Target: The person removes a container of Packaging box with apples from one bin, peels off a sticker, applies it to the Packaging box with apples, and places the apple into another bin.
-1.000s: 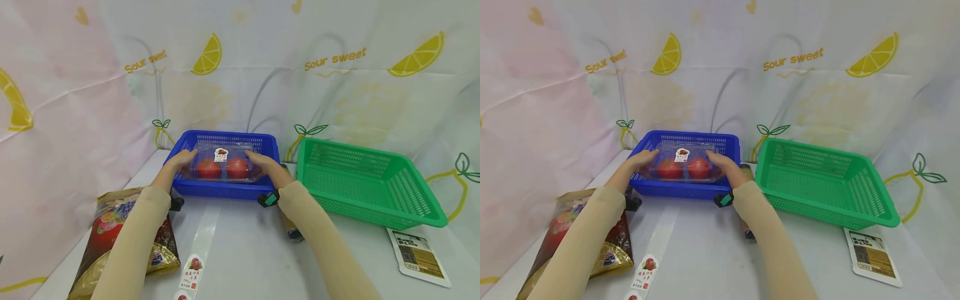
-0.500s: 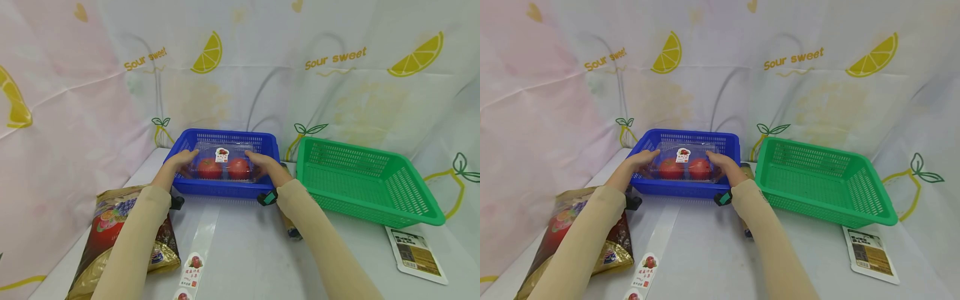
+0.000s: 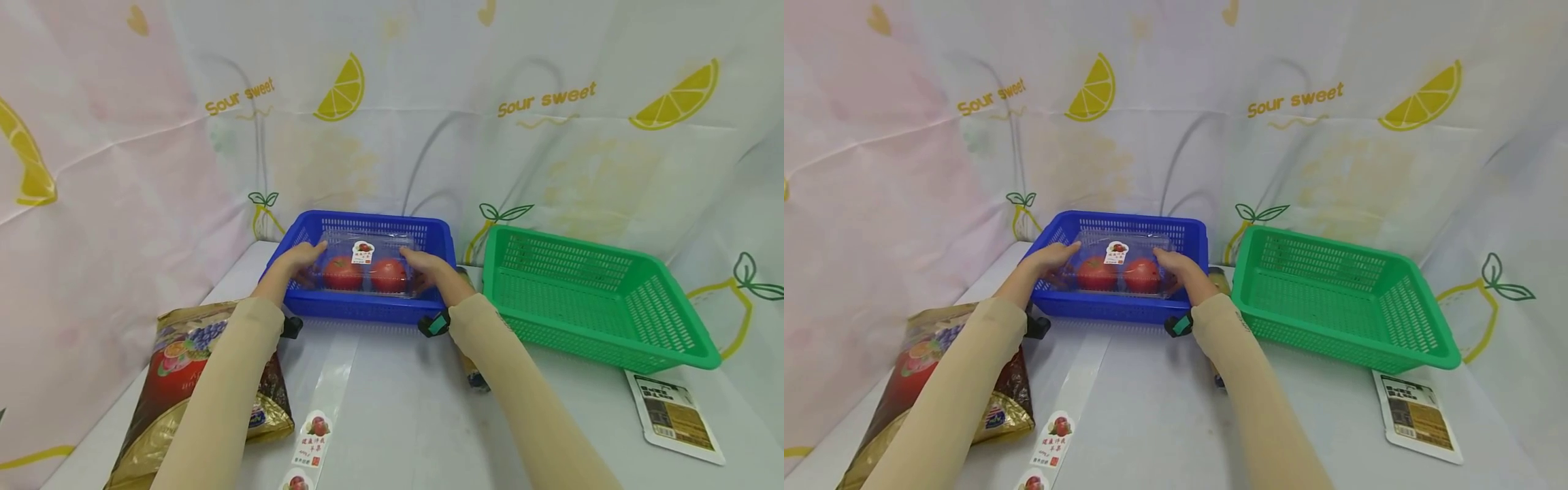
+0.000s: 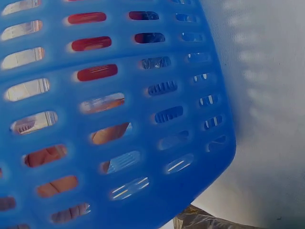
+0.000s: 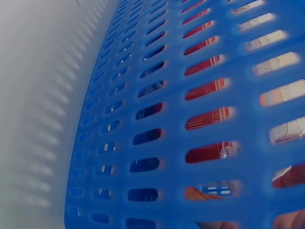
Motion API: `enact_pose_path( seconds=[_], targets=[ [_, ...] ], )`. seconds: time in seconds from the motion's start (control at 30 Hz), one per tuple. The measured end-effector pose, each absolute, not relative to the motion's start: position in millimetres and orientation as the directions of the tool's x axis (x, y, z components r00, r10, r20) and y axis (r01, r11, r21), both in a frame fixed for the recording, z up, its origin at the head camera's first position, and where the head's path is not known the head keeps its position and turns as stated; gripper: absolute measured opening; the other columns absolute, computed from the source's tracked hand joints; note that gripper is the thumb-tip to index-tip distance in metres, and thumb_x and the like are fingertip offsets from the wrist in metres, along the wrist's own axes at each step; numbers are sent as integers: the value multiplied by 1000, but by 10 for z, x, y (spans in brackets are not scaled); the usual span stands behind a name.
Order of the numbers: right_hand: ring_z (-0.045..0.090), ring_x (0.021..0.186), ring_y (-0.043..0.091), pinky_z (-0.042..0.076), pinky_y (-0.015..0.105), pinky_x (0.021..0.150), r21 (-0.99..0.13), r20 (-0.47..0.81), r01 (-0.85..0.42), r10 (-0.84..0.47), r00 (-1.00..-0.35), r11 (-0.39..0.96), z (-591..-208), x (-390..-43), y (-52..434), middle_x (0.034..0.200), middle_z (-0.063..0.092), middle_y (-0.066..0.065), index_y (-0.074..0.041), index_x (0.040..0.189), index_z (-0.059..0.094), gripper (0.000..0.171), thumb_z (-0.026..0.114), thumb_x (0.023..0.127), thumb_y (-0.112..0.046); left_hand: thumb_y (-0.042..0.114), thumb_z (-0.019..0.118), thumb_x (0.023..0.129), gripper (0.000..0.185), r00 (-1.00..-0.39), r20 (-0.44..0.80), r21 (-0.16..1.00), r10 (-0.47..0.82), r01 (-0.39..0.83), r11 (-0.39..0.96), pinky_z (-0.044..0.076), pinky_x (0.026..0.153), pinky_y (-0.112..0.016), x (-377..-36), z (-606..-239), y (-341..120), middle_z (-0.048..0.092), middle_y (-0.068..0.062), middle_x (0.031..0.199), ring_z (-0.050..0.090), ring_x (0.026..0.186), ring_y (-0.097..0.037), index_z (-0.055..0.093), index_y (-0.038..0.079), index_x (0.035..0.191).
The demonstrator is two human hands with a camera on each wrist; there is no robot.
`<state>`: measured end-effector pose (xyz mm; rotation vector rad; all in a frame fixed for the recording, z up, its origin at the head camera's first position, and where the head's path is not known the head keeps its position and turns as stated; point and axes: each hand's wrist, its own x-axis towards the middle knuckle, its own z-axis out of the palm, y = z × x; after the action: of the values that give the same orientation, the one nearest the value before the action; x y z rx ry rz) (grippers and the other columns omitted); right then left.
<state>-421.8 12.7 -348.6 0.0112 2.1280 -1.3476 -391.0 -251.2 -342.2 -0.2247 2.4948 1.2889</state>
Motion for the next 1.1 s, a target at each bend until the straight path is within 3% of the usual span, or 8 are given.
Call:
enact_pose_path(
  seconds=[0.13,0.3,0.47,0.6,0.7,0.93,1.1],
  targets=[
    [48,110,47,46,52,84,-817,-486,302,-305,-819,491,-3497,-4221,111,133,35,33,-6,146,17,63,24,98,-47,41,23,99,68,-952,-305,720,-9,-237,653,54,65,-42,-3918,-3432,-2529,41,-33,126,60,93,-43,16,-15,138],
    [48,109,47,47,51,82,-828,-445,272,-278,-851,490,-3513,-4241,142,140,29,27,-6,146,15,65,24,98,-47,31,22,100,59,-976,-211,599,-45,-166,783,52,74,-43,-3952,-3395,-2431,32,-34,134,46,112,-44,21,-15,137],
    [35,126,37,45,47,88,-831,-348,185,-230,-909,525,-3523,-4274,198,147,22,17,-2,145,18,64,25,98,-45,22,26,98,49,-988,-133,487,-82,-137,863,43,88,-49,-3978,-3311,-2300,34,-33,134,36,121,-46,33,-13,133],
    [33,128,33,40,44,94,-758,-281,100,-184,-942,644,-3514,-4292,213,146,27,16,0,143,26,64,20,98,-46,21,31,94,46,-986,-115,406,-119,-156,900,32,96,-56,-3970,-3250,-2233,38,-31,132,36,120,-48,41,-8,128],
    [34,127,33,34,42,100,-697,-214,19,-182,-960,717,-3487,-4294,199,144,31,16,2,140,31,65,17,98,-46,21,34,92,44,-983,-99,372,-157,-183,910,34,91,-59,-3974,-3217,-2206,42,-29,130,40,116,-48,46,-5,125],
    [31,130,33,30,42,103,-692,-60,-67,-150,-987,718,-3426,-4335,166,142,34,19,6,138,32,63,21,98,-42,22,39,91,42,-985,-29,330,-168,-168,929,30,92,-60,-3943,-3026,-2046,46,-26,127,40,115,-46,50,-2,123],
    [37,126,32,31,40,102,-701,141,-177,-110,-984,690,-3393,-4402,213,136,43,20,5,134,40,52,31,98,-31,22,42,89,33,-988,81,299,-134,-104,948,32,91,-58,-3850,-2907,-1904,52,-22,116,43,110,-42,58,0,107]
  ],
)
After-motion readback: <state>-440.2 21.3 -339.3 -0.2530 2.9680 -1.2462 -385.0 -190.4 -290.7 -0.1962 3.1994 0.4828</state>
